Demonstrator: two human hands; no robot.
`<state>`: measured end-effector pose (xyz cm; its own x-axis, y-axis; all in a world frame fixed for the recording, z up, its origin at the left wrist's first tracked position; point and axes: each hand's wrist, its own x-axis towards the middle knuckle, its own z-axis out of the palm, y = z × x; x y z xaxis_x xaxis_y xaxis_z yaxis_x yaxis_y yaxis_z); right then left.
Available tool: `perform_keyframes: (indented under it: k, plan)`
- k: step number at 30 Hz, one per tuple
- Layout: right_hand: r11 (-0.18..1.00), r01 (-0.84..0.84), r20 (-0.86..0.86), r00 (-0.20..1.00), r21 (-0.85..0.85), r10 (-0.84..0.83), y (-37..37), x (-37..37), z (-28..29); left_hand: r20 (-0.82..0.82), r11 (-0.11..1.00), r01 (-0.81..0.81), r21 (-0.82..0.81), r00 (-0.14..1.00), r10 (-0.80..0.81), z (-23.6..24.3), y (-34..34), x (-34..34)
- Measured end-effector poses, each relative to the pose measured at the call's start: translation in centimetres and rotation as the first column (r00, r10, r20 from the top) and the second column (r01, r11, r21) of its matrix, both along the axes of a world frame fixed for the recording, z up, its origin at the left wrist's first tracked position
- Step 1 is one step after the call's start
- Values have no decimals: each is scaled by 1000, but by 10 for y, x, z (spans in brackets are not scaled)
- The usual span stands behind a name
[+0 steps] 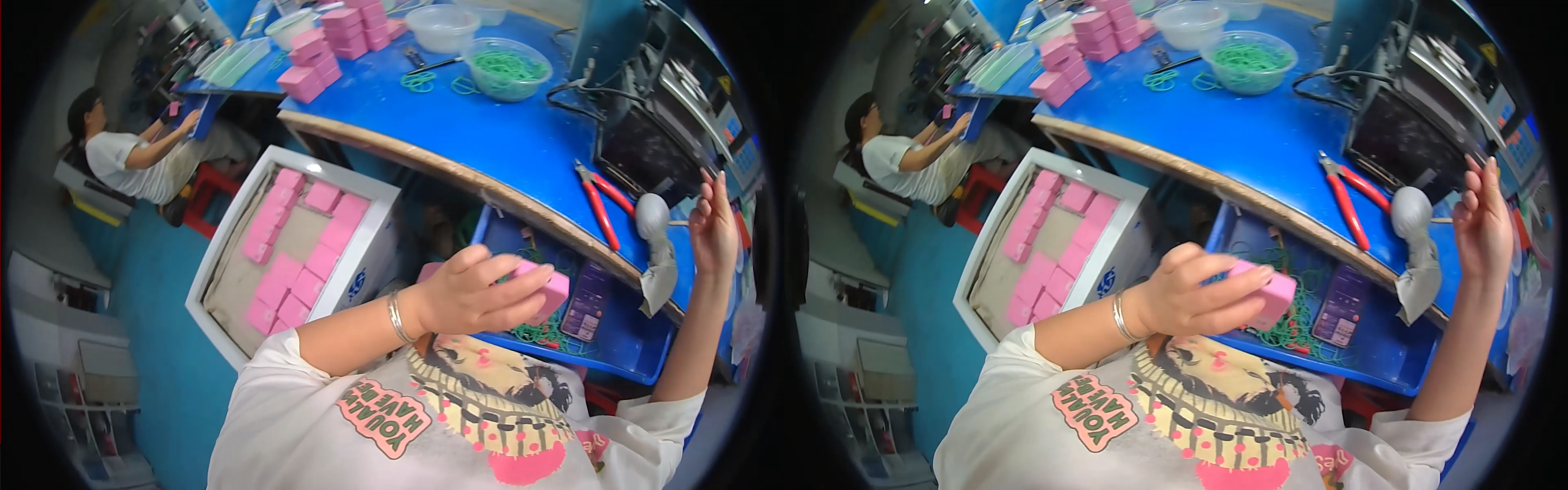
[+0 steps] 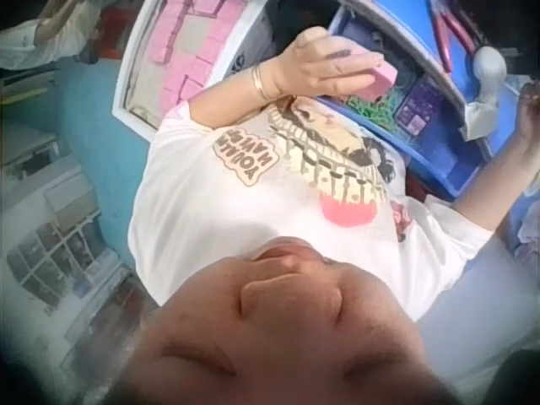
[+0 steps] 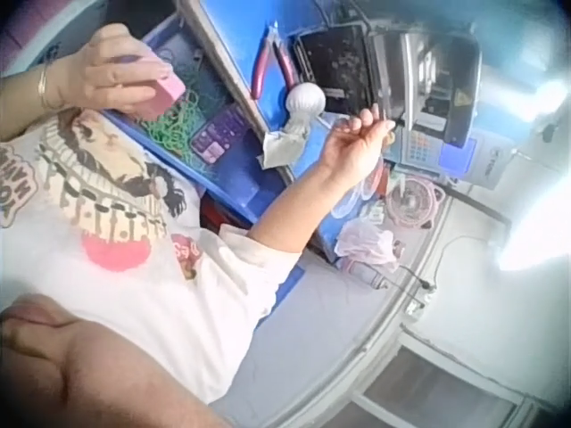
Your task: The recorder is assembling and cleaning pink wax or silicone molds, including trimming excess material and inserting rubber bands.
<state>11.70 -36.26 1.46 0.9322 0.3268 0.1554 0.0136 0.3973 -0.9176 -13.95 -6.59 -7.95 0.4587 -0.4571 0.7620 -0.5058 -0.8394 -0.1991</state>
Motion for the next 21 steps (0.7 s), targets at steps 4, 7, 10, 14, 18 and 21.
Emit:
perform_keyframes:
  k: [4, 7, 10, 14, 18, 21]
  plan:
    - [995, 55, 43, 998, -85, -52, -5, 2, 0, -256, 936, -327, -132, 923, 286, 4, 57, -31]
    - [985, 116, 34, 993, -127, -112, -3, -1, 1, -249, 663, -695, -280, 719, 649, -48, 134, -63]
    - [991, 66, 16, 998, -117, -65, -8, 9, -2, -357, 372, -865, -337, 483, 800, -97, 195, -92]
    - [994, 20, 20, 1000, -109, -18, -15, 8, -1, -711, 40, -988, -152, 137, 690, -126, 235, -96]
    - [987, 83, 38, 996, -138, -79, -9, 7, -3, -786, -66, -996, -56, 3, 618, -119, 236, -76]
    - [992, 24, 21, 1000, -128, -22, -15, 9, -3, -871, 4, -997, -73, 66, 487, -104, 239, -89]
